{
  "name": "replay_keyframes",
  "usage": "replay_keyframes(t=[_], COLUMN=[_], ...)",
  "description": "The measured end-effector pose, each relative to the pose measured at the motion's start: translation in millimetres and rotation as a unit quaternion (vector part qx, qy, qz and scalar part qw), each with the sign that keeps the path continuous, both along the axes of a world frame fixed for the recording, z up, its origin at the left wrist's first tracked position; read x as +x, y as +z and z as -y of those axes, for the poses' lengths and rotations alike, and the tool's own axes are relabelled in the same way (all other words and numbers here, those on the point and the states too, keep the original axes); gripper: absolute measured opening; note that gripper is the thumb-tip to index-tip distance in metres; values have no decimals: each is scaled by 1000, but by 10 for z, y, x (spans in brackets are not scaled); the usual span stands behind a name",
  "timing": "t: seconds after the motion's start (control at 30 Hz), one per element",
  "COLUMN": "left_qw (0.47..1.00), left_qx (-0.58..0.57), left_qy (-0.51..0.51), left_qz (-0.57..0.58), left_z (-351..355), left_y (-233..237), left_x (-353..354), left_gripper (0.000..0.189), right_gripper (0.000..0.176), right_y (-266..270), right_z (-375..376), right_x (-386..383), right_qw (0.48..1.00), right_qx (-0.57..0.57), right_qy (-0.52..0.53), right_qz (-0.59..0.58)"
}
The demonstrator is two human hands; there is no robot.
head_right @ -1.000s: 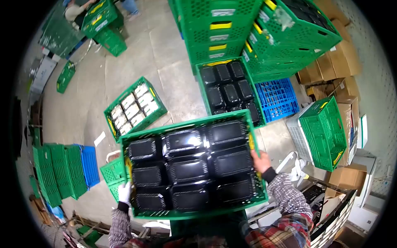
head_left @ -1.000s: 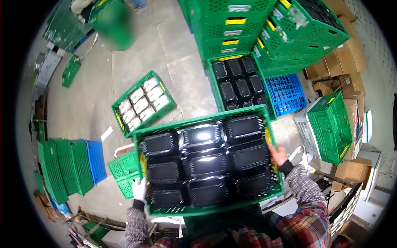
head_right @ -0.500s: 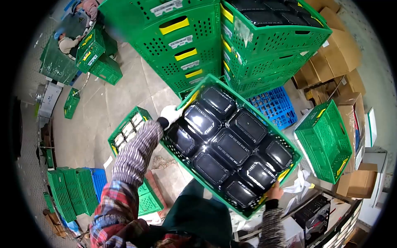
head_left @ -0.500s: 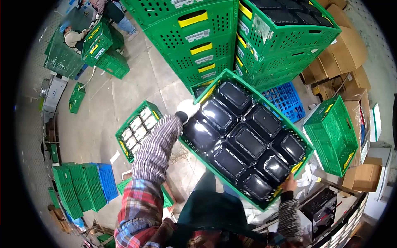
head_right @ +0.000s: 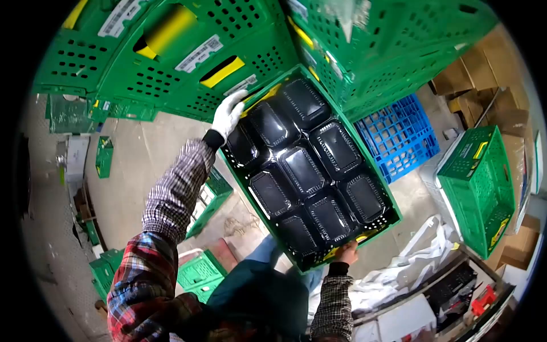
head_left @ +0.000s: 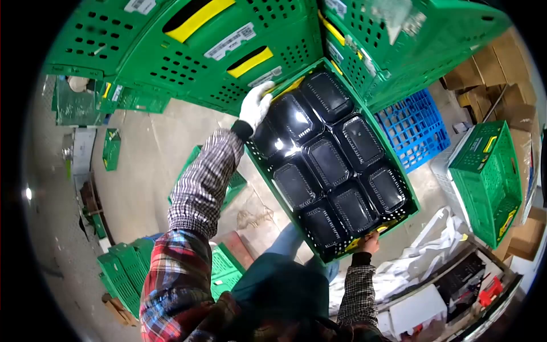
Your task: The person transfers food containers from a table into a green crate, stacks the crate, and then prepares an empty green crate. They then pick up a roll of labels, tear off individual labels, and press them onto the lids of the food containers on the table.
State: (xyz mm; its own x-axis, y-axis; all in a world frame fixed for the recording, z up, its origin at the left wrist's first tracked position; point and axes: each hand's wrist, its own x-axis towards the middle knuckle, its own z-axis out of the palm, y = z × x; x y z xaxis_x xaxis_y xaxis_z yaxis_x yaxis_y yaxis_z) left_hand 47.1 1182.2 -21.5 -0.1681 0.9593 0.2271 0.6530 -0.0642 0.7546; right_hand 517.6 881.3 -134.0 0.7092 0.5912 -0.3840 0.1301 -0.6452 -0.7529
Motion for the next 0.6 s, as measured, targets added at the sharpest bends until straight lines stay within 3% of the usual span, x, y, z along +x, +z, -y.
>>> replay_keyframes(t=[0.03,0.07,0.13,0.17,0.2,0.23,0.3,0.37,0.4,0.43,0.5,0.53,0.6], left_qw=[997,980,913,879,897,922,862,835,857,873,889,865,871], left_qx=[50,17,-74,-189,-266,-129,-122,-117,-107,-102,-63,-110,-110], left_qy=[54,177,395,438,313,305,369,335,343,354,386,359,348], left_qz=[-39,-92,62,21,166,201,324,420,370,318,239,334,330], left_z=[173,495,1114,1510,1710,1863,1724,1647,1582,1540,1484,1506,1617], left_y=[103,98,-141,-754,-666,-998,-940,-702,-595,-562,-938,-980,-740], left_x=[4,-20,103,120,346,578,698,668,665,661,600,519,445], left_gripper=[37,43,72,79,74,64,55,51,48,46,45,50,63], right_gripper=[31,28,36,38,41,40,37,35,38,35,30,28,26], right_y=[272,430,449,383,265,373,401,311,453,445,369,292,265], right_z=[-258,-408,-396,-334,-273,-308,-323,-297,-420,-447,-416,-350,-380], right_x=[-106,-211,-191,-129,-75,-103,-128,-111,-294,-377,-452,-432,-429], right_qw=[972,939,946,949,960,963,961,947,959,952,939,934,928], right_qx=[-33,-24,-38,-47,-56,-77,-99,-114,-139,-142,-159,-174,-193], right_qy=[-148,-257,-203,-165,-149,-136,-141,-175,-163,-168,-159,-143,-16], right_qz=[-179,-229,-250,-264,-229,-220,-217,-243,-188,-214,-259,-277,-318])
